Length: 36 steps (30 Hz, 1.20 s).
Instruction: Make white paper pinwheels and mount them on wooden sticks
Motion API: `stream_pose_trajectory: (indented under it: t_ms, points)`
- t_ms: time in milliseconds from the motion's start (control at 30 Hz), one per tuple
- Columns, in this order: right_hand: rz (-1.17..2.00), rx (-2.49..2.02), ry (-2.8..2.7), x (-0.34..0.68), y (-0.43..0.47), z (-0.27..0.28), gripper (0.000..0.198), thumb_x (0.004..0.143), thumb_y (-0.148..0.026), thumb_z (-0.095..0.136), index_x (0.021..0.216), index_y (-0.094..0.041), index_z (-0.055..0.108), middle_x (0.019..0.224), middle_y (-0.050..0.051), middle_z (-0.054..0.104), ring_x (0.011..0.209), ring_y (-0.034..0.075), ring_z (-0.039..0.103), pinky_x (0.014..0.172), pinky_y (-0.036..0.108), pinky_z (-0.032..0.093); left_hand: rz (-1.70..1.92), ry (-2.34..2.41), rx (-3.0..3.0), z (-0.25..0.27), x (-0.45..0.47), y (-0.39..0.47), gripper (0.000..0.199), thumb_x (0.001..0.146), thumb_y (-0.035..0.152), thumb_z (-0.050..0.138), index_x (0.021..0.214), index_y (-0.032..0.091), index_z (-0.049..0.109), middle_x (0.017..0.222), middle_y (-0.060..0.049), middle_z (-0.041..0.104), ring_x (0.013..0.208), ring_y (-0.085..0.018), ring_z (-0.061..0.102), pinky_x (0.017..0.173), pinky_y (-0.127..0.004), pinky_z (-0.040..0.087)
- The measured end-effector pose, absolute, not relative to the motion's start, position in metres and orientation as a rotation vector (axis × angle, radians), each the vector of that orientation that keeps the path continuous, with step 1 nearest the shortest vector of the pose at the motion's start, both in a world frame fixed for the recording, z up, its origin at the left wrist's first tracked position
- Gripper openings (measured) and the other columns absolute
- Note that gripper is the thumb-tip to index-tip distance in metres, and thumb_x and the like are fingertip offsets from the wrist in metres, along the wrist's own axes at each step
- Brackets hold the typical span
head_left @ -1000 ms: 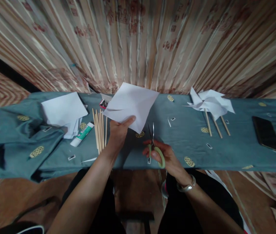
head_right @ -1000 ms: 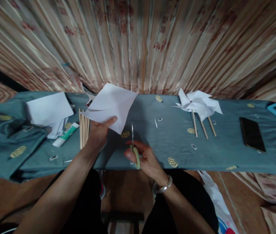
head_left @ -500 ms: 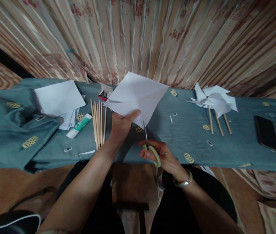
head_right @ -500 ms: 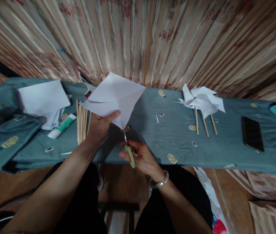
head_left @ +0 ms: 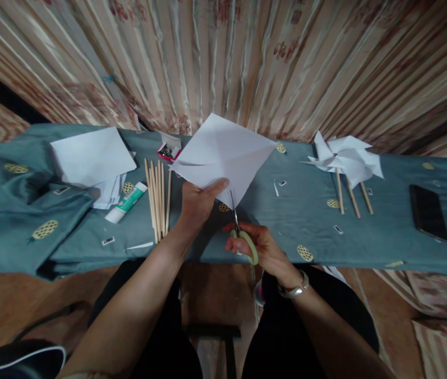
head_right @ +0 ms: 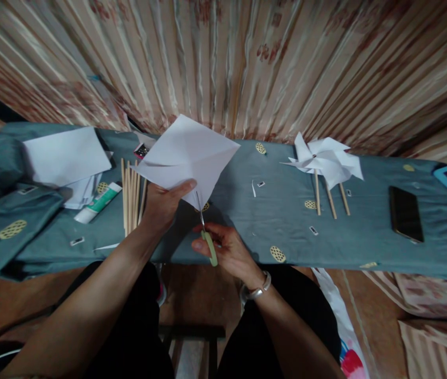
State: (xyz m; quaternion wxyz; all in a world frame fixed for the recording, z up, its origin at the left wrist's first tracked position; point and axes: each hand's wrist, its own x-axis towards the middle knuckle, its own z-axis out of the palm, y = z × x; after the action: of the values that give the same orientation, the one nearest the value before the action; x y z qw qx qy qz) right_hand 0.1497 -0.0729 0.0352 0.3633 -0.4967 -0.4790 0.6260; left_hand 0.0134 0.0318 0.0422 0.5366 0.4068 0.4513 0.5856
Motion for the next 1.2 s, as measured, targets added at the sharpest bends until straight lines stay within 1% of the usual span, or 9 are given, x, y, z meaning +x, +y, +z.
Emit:
stream_pose_trajectory:
  t_ms: [167,367,567,700,867,1033,1200]
  points:
    - [1.586,-1.279,-1.237,0.1499,-0.0725,0.0345,0.054,0.078,-0.063,0.069,0.103,-0.015,0.070,0.074,0.002,0.064,0.062,0.011,0.054,0.058,0.025,0.043,1.395,1.079,0.969,0.0393,0.0129,0.0329,0.027,0.057,0.023,0.084,0.081,0.013,0.075,0.087,-0.007,0.077,0.083,-0.024,0.072,0.085,-0.038,0.056]
    - [1.609,-1.283,-1.210,0.1504,-0.0723,0.0351,0.055,0.077,-0.063,0.070,0.105,-0.016,0.070,0.076,0.003,0.067,0.064,0.012,0.057,0.059,0.024,0.047,1.394,1.080,0.952,0.0389,0.0134,0.0327,0.028,0.057,0.024,0.085,0.081,0.015,0.075,0.086,-0.005,0.076,0.079,-0.022,0.071,0.081,-0.036,0.056]
    - [1.569,-1.284,-1.206,0.1490,-0.0721,0.0354,0.054,0.078,-0.062,0.069,0.104,-0.015,0.071,0.073,0.003,0.066,0.064,0.012,0.057,0.058,0.024,0.045,1.380,1.078,0.957,0.0388,0.0139,0.0325,0.037,0.057,0.027,0.084,0.089,0.013,0.074,0.079,-0.005,0.075,0.080,-0.024,0.071,0.081,-0.037,0.057]
    - [1.571,-1.282,-1.195,0.1490,-0.0723,0.0315,0.053,0.077,-0.062,0.070,0.103,-0.016,0.070,0.075,0.003,0.066,0.064,0.012,0.056,0.058,0.025,0.045,1.393,1.077,0.949,0.0378,0.0144,0.0333,0.036,0.056,0.025,0.084,0.088,0.014,0.073,0.079,-0.004,0.075,0.081,-0.024,0.071,0.083,-0.038,0.056]
    - [1.543,-1.280,-1.210,0.1492,-0.0722,0.0283,0.053,0.077,-0.063,0.069,0.103,-0.017,0.070,0.075,0.003,0.066,0.065,0.013,0.057,0.059,0.026,0.046,1.372,1.091,0.924,0.0402,0.0139,0.0327,0.029,0.055,0.026,0.084,0.079,0.014,0.072,0.081,-0.005,0.075,0.083,-0.024,0.071,0.081,-0.038,0.056]
    - [1.516,-1.297,-1.226,0.1486,-0.0724,0.0284,0.052,0.077,-0.063,0.069,0.104,-0.018,0.070,0.075,0.002,0.067,0.064,0.014,0.057,0.060,0.026,0.047,1.351,1.083,0.910,0.0422,0.0123,0.0319,0.030,0.056,0.025,0.083,0.082,0.014,0.073,0.085,-0.005,0.075,0.079,-0.022,0.070,0.079,-0.036,0.056]
    - [1.501,-1.314,-1.243,0.1481,-0.0740,0.0279,0.051,0.080,-0.061,0.068,0.104,-0.017,0.069,0.074,0.002,0.066,0.064,0.013,0.056,0.060,0.026,0.046,1.345,1.084,0.913,0.0408,0.0124,0.0329,0.030,0.054,0.026,0.083,0.080,0.013,0.073,0.081,-0.005,0.076,0.074,-0.022,0.070,0.076,-0.036,0.057]
